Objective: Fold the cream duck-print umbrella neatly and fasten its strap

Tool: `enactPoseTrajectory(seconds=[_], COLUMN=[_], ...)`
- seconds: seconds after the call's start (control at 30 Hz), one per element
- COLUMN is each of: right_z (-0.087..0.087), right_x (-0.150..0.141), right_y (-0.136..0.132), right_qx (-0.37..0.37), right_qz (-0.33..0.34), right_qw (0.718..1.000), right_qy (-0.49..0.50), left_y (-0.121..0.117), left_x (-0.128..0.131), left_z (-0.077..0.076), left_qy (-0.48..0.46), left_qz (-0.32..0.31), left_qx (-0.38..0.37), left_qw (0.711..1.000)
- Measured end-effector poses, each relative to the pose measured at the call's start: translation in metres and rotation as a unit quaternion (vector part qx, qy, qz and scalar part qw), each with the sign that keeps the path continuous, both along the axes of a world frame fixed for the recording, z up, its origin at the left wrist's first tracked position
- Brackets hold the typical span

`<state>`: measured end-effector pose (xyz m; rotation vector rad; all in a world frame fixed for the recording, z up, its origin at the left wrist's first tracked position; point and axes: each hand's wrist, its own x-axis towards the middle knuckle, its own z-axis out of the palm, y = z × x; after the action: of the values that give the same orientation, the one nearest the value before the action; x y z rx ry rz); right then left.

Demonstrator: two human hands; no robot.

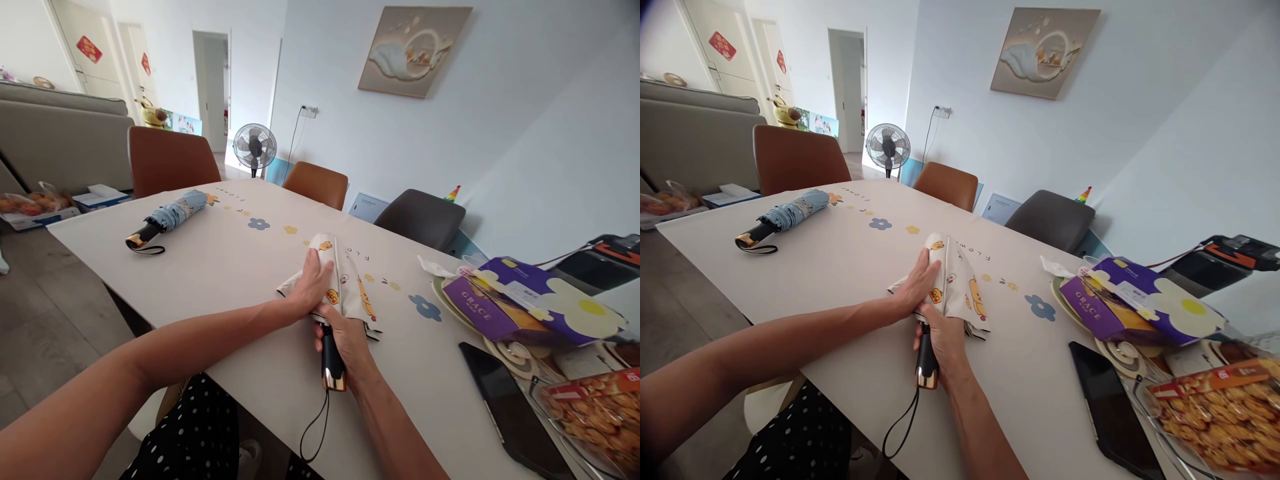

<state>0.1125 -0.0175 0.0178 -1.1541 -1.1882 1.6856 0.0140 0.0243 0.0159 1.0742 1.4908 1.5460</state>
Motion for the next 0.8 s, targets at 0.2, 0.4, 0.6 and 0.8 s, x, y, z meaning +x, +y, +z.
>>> enactPoseTrajectory(seconds=[0.2,0.4,0.6,0.8], right_z=[-0.004,-0.005,-0.004,0.001], right_x=[0.005,-0.001,-0.001,-0.009], right_y=[0.004,-0.003,-0.006,-0.009], right_qx=[-0.007,0.015,0.022,0.037], right_qz=[0.022,0.045,0.075,0.024], right_qw=[0.999,0.996,0.989,0.997], right_qy=[-0.044,-0.079,-0.126,-0.067], left_y=[-0.014,-0.012,-0.006,-0.003], left_x=[0.007,-0.006,-0.015,-0.018], left_z=[0.001,0.004,0.002,0.004], left_qy=[-0.167,-0.32,-0.424,-0.424], left_qz=[-0.091,-0.159,-0.15,-0.122], left_qx=[-0.004,-0.035,-0.112,-0.058], left_qw=[0.982,0.933,0.886,0.896])
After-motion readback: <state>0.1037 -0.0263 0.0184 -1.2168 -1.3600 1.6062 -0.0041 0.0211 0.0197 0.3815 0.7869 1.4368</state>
